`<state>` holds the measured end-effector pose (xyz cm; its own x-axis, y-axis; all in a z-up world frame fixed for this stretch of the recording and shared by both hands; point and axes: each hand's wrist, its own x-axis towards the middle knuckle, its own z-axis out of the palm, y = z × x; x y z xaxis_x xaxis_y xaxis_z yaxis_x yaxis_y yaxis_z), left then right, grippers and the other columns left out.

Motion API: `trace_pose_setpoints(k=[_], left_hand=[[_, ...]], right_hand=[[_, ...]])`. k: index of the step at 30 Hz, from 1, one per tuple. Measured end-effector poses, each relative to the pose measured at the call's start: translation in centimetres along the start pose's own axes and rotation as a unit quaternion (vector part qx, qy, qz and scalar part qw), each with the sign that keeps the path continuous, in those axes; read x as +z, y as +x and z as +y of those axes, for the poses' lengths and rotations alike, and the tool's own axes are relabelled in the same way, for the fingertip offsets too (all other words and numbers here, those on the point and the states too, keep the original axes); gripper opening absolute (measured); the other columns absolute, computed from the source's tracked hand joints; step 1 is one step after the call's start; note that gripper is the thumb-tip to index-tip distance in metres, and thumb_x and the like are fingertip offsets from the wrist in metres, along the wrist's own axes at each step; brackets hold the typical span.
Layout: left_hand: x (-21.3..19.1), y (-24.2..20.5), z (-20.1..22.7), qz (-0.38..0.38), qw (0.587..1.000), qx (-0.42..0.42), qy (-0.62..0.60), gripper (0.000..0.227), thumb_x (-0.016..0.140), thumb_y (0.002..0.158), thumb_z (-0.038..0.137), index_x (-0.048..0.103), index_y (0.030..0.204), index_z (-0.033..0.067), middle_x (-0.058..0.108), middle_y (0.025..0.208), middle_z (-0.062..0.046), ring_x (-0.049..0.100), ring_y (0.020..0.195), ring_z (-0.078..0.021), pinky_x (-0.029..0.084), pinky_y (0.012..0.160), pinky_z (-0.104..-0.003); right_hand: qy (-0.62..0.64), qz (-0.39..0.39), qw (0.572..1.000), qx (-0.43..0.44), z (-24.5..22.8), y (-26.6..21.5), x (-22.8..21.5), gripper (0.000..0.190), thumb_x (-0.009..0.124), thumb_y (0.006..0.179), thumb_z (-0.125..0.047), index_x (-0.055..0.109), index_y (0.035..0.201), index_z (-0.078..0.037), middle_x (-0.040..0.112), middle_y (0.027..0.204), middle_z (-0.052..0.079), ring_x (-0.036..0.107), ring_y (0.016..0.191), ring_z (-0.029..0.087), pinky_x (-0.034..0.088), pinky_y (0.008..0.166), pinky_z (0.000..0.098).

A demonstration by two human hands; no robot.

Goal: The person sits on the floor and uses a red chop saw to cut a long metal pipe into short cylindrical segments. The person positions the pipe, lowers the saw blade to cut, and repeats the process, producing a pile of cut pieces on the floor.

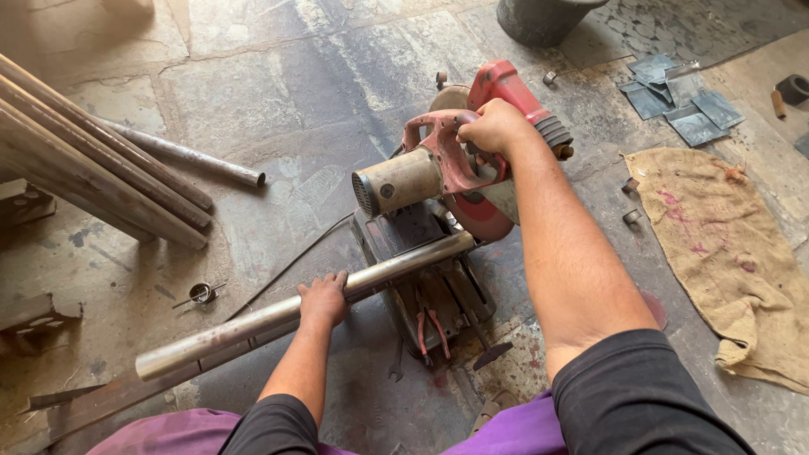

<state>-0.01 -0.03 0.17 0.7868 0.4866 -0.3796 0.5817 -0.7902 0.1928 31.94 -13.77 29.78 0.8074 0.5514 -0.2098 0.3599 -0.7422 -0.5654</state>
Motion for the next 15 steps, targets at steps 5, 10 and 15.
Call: trace_pose_setpoints(k=[5,10,15], left_hand=[[1.0,-0.2,-0.1,0.015,1.000,-0.002,0.001,0.067,0.078,0.086,0.037,0.048,0.145,0.0243,0.056,0.140,-0.001,0.051,0.132,-0.0264,0.038,0.109,-0.060],[1.3,0.3,-1.3,-0.004,1.000,0.006,0.007,0.057,0.073,0.090,0.027,0.051,0.143,0.0226,0.057,0.140,-0.001,0.049,0.136,-0.0264,0.040,0.110,-0.053],[1.3,-0.1,-3.2,0.005,1.000,-0.001,-0.014,0.071,0.072,0.088,0.026,0.042,0.153,0.0244,0.051,0.149,-0.002,0.047,0.137,-0.0238,0.030,0.117,-0.054]], right_hand=[[0.009,-0.002,1.000,0.000,0.3,0.1,-0.1,0.021,0.076,0.080,-0.018,0.076,0.090,0.001,0.073,0.076,0.012,0.068,0.062,0.021,0.053,0.057,0.0388],[-0.001,-0.005,1.000,-0.007,0.0,-0.3,-0.3,0.021,0.075,0.081,-0.017,0.076,0.091,0.001,0.073,0.074,0.011,0.069,0.061,0.021,0.054,0.057,0.0376],[0.019,-0.012,1.000,0.003,0.0,-0.3,-0.4,0.020,0.075,0.081,-0.016,0.075,0.092,0.001,0.073,0.074,0.011,0.068,0.060,0.020,0.053,0.055,0.0377]])
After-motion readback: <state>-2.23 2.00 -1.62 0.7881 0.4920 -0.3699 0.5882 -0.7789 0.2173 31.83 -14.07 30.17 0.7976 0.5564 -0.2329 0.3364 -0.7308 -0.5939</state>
